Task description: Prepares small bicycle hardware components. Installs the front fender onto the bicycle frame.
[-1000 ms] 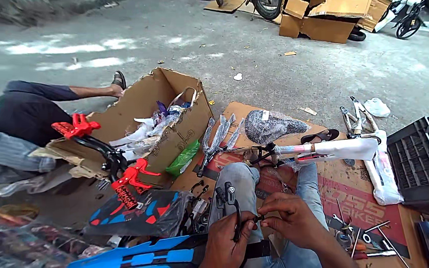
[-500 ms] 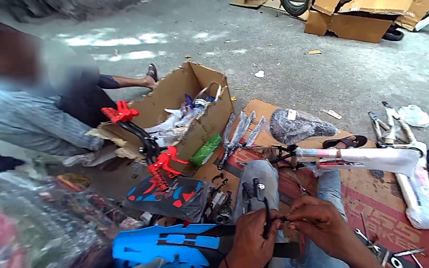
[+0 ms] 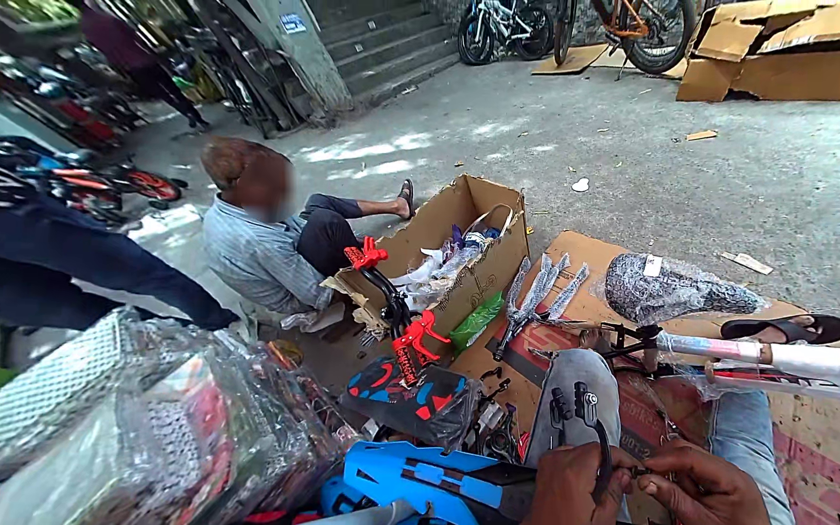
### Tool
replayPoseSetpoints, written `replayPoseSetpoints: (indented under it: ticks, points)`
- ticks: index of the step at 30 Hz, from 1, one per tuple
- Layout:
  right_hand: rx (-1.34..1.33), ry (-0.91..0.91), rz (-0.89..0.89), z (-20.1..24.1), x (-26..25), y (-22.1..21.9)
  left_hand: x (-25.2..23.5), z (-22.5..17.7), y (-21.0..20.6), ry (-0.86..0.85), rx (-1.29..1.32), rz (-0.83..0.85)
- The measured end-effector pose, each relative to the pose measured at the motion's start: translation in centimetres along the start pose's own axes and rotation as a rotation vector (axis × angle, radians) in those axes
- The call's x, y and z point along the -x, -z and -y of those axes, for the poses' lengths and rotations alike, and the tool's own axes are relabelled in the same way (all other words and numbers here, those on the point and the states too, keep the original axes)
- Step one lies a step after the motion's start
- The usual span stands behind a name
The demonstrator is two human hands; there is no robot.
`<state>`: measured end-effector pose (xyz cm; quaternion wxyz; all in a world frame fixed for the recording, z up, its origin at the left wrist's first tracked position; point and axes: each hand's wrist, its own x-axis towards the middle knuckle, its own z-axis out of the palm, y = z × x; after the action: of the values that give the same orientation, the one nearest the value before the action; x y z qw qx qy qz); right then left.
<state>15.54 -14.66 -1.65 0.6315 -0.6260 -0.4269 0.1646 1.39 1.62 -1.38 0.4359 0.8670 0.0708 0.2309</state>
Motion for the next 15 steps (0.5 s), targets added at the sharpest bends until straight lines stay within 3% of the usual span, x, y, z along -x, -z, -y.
replayPoseSetpoints:
  ticks: [8,15]
  points:
    - [-0.144,-0.038,-0.175,0.0,0.8,-2.4,0.1,0.2,-0.2,-0.002,0.010,-0.043]
    - [-0.295,-0.058,-0.134,-0.6,2.0,-3.1,0.4,0.0,-0.3,0.071,0.168,-0.116]
